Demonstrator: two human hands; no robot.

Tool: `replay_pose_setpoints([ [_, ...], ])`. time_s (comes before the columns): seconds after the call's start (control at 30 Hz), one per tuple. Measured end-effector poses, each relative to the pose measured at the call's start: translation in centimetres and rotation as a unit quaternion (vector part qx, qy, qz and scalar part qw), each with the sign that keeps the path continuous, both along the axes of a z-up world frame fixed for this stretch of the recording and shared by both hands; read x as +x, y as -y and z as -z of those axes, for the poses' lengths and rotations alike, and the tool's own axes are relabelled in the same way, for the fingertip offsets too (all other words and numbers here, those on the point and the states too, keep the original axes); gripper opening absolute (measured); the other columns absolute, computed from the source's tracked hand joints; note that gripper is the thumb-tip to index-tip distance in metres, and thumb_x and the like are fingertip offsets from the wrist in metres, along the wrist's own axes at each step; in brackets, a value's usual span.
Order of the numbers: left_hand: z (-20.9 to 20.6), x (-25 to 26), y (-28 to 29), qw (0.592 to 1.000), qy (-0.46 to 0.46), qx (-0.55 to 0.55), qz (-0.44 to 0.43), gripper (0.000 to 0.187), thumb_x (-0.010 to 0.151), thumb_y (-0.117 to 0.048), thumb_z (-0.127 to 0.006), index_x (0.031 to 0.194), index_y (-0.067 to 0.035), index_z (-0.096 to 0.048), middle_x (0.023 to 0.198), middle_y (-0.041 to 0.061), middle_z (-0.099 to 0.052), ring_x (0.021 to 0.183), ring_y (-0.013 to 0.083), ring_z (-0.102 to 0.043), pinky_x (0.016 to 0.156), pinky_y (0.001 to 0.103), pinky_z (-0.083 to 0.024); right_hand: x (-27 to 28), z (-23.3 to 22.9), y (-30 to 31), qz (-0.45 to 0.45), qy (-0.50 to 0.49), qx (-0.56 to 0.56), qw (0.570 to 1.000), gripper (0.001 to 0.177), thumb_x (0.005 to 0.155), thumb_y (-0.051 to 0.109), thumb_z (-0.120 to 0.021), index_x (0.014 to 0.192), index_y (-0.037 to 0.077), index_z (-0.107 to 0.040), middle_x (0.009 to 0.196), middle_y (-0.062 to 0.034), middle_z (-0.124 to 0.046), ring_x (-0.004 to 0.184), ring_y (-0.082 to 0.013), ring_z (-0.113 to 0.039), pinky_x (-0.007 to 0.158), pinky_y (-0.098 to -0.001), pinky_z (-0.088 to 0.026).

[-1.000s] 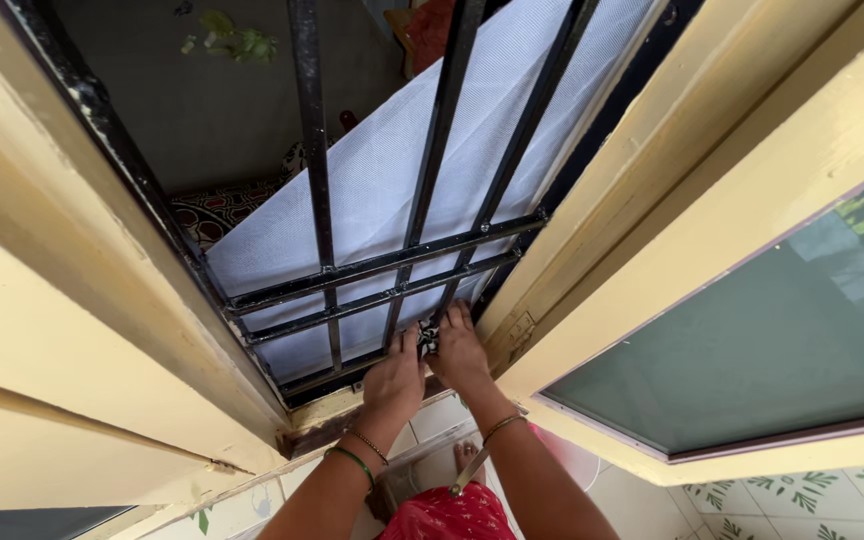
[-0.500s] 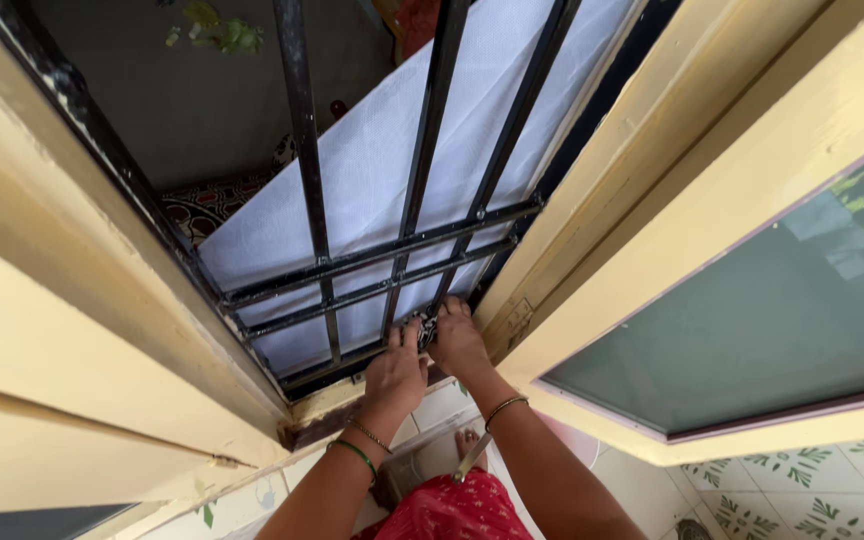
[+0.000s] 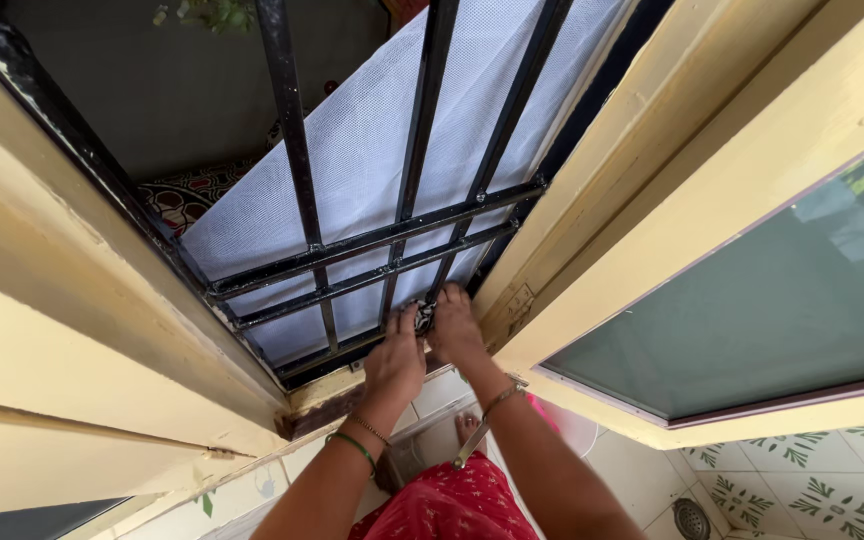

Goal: The person wipes the window frame and the metal security bars with a cloth. They clean the vertical and horizontal bars of the window grill and the surrounding frame.

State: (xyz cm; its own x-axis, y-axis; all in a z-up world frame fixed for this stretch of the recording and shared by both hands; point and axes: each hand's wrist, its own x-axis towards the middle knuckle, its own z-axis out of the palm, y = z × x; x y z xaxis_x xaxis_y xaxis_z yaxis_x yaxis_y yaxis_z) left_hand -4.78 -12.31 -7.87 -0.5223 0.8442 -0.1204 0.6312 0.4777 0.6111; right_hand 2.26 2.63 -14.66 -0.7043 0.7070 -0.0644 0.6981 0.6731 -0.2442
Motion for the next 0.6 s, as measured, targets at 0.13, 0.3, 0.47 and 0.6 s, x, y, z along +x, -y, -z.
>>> replay_pose_setpoints([
  [0.13, -2.0, 1.3, 1.1, 0.984, 0.166, -0.02, -0.065, 0.066, 0.102, -0.035, -0.04, 0.161, -0.018, -0.016, 0.162, 0.014, -0.035, 0.095, 0.0358, -0.075, 0.075, 0.046, -0.062, 0.6, 0.3, 0.5, 0.006, -0.23, -0.062, 0.971, 0.074, 0.067, 0.004, -0.072, 0.137, -0.008, -0.047, 0.14, -0.0244, -0.045, 0.131, -0.0415, -0.044, 0.114, -0.0415, -0.037],
  [0.3, -5.0, 3.5, -0.1, 0.895, 0.157, 0.417, -0.025, 0.073, 0.107, -0.034, -0.046, 0.161, 0.006, -0.017, 0.158, 0.032, -0.033, 0.142, 0.0453, -0.041, 0.115, 0.049, -0.035, 1.9, -5.2, 0.6, 0.018, -0.395, -0.097, 0.913, 0.058, 0.078, 0.006, -0.055, 0.135, -0.002, -0.052, 0.128, -0.0213, -0.053, 0.122, -0.0335, -0.057, 0.109, -0.0405, -0.047],
  [0.47, -6.4, 2.0, -3.0, 0.867, 0.188, 0.457, -0.06, 0.066, 0.107, -0.036, -0.048, 0.155, 0.005, -0.03, 0.152, 0.027, -0.047, 0.141, 0.0384, -0.046, 0.118, 0.044, -0.033, -1.0, -10.1, 1.6, 0.01, -0.576, -0.076, 0.814, 0.048, 0.102, 0.017, -0.045, 0.147, -0.001, -0.041, 0.144, -0.0209, -0.047, 0.133, -0.0329, -0.047, 0.114, -0.0412, -0.037],
  [0.6, -3.8, 1.4, -4.4, 0.864, 0.204, 0.457, -0.059, 0.062, 0.11, -0.037, -0.043, 0.154, 0.004, -0.032, 0.149, 0.027, -0.05, 0.139, 0.0377, -0.051, 0.117, 0.044, -0.037, -2.2, -5.7, 1.0, 0.04, -0.49, -0.042, 0.87, 0.049, 0.099, 0.016, -0.05, 0.143, -0.003, -0.042, 0.136, -0.023, -0.049, 0.123, -0.0342, -0.052, 0.107, -0.041, -0.042],
])
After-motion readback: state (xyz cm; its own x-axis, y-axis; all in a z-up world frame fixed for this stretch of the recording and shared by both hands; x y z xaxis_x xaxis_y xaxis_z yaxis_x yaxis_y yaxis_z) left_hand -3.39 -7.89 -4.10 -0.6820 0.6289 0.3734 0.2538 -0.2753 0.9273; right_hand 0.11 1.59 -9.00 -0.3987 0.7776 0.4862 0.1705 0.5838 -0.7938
